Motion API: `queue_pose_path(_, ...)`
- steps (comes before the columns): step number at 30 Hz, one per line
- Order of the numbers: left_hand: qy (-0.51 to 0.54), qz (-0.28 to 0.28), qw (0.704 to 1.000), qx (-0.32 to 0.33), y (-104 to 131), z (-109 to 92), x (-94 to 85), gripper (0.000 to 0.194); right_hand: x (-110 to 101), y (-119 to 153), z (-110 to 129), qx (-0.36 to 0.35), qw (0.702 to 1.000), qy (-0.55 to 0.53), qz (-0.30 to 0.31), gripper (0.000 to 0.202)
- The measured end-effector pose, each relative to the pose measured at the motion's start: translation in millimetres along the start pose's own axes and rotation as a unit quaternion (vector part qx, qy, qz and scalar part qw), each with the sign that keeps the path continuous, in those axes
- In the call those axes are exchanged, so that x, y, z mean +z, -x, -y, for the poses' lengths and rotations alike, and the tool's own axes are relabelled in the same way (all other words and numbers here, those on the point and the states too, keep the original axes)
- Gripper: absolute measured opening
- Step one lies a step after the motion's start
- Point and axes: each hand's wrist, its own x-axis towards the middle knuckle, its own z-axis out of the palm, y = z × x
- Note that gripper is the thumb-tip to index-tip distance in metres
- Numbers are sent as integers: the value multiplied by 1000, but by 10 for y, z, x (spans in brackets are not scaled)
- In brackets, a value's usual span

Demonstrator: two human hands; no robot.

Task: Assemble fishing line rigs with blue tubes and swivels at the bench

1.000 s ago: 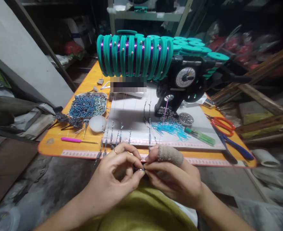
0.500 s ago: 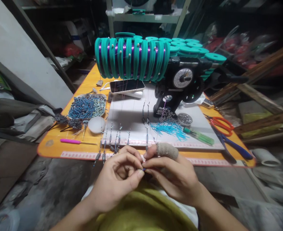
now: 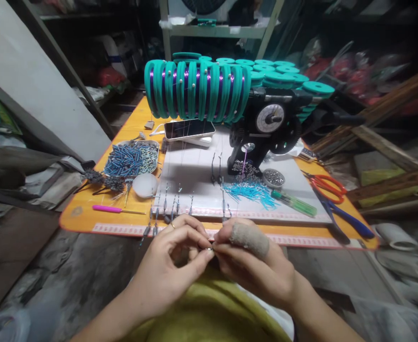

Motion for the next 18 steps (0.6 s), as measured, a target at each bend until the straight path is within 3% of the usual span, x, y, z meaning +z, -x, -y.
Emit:
queue_pose_path(4,-30,-40,998,43,40,21,48,9,112,-13,63,20,996,50,-67,21)
queue_pose_path(8,-48,-149,982,106,167,77,178,37,182,-41,141,45,983,113,-140,19)
queue_pose_path(11,-76,-250,954,146,248,132,262,37,165,-63,174,63,979,112,-157,20)
queue_pose_path(13,-23,-250,962,110,262,156,301,21,135,-76,188,68,979,99,-167,19)
queue_pose_path(15,108,-179,978,3,231,157,335,2,103,-87,196,61,979,86,-177,19)
queue_pose_path(16,184,-141,971,-56,199,149,352,9,89,-92,198,53,980,78,-178,19)
queue_pose_path(18,327,-107,928,-142,112,118,382,21,66,-99,198,37,982,69,-170,20)
